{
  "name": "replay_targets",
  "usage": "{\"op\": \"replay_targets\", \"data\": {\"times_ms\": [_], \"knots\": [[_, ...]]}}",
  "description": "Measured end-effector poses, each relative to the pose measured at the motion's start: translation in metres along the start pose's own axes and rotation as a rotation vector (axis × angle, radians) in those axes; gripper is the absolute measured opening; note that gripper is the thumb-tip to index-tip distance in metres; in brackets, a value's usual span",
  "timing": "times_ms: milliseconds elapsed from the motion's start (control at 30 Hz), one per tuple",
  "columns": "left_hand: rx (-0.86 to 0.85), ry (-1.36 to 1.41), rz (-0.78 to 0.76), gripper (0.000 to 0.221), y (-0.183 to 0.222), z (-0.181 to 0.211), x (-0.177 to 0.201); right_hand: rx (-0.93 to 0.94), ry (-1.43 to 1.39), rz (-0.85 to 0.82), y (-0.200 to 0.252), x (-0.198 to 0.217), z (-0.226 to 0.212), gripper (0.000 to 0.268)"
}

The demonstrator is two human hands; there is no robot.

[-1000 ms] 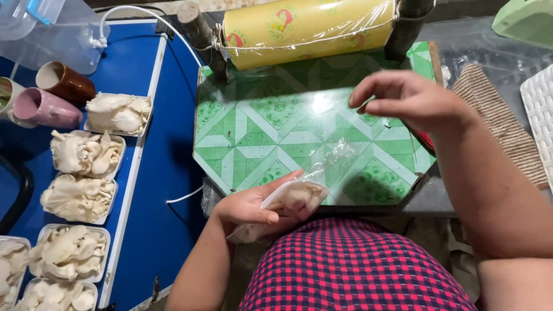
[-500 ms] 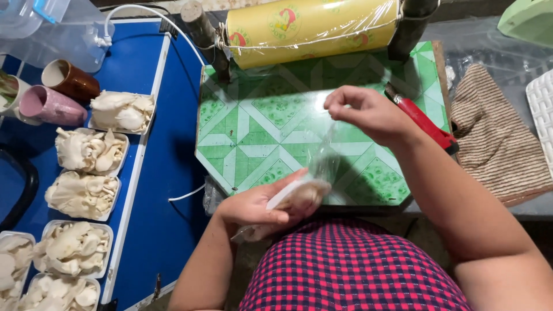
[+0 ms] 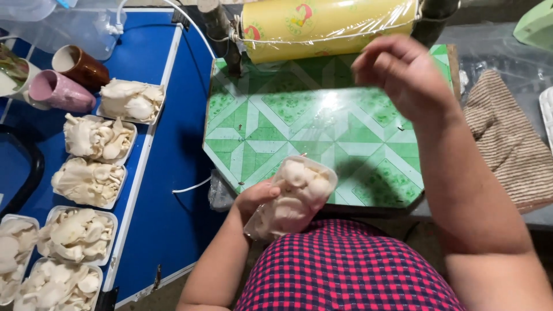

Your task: Wrapping trays of mushrooms in plastic film using a manual dispenser and cutting tool.

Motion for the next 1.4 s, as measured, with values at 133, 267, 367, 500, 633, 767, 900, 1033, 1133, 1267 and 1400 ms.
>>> {"op": "replay_targets", "data": {"times_ms": [133,267,367,500,633,767,900,1033,1133,1267,1400], "knots": [[-0.061,-0.011,0.109,0.089,0.007,0.004,0.022,-0.436,0.545,-0.28,0.013,-0.047,0.05,0.078],[0.03,0.07,-0.097,0.082,-0.026,-0.005,-0.006,-0.226,0.607,-0.257,-0.005,-0.066,0.024,0.023],[-0.061,0.021,-0.187,0.06,-0.03,-0.009,-0.008,0.129,0.786,0.036,-0.001,-0.066,-0.033,0.02],[-0.09,-0.136,-0.069,0.066,-0.018,-0.03,0.026,0.773,1.346,0.336,0.037,-0.086,-0.09,0.034],[-0.033,-0.218,0.125,0.066,0.001,-0.04,0.04,0.833,1.375,0.372,0.042,-0.076,-0.101,0.033],[0.015,-0.264,0.123,0.068,0.0,-0.039,0.03,0.811,1.292,0.36,0.034,-0.063,-0.113,0.045],[0.065,-0.236,0.165,0.072,0.001,-0.043,0.038,0.773,1.243,0.311,0.029,-0.048,-0.122,0.054],[0.088,-0.27,0.15,0.075,-0.002,-0.044,0.038,0.637,1.205,0.296,0.02,-0.031,-0.121,0.062],[0.065,-0.246,0.09,0.08,-0.011,-0.042,0.023,0.47,0.815,0.101,-0.01,-0.021,-0.061,0.037],[-0.012,-0.235,0.015,0.037,-0.04,-0.014,-0.062,-0.18,0.592,0.153,0.008,-0.031,0.009,0.028],[-0.099,-0.274,0.073,0.052,-0.043,-0.01,-0.048,-0.612,0.574,-0.071,0.052,-0.056,0.085,0.032]]}}
Point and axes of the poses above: each hand's wrist, its own y-axis away from the middle knuckle, its own x-axis out of the back of the hand, z = x × y, the point moved 10 cm from there along -y, towards the middle knuckle, and after that the axes turned 15 degrees about y, right-handed, at the moved point
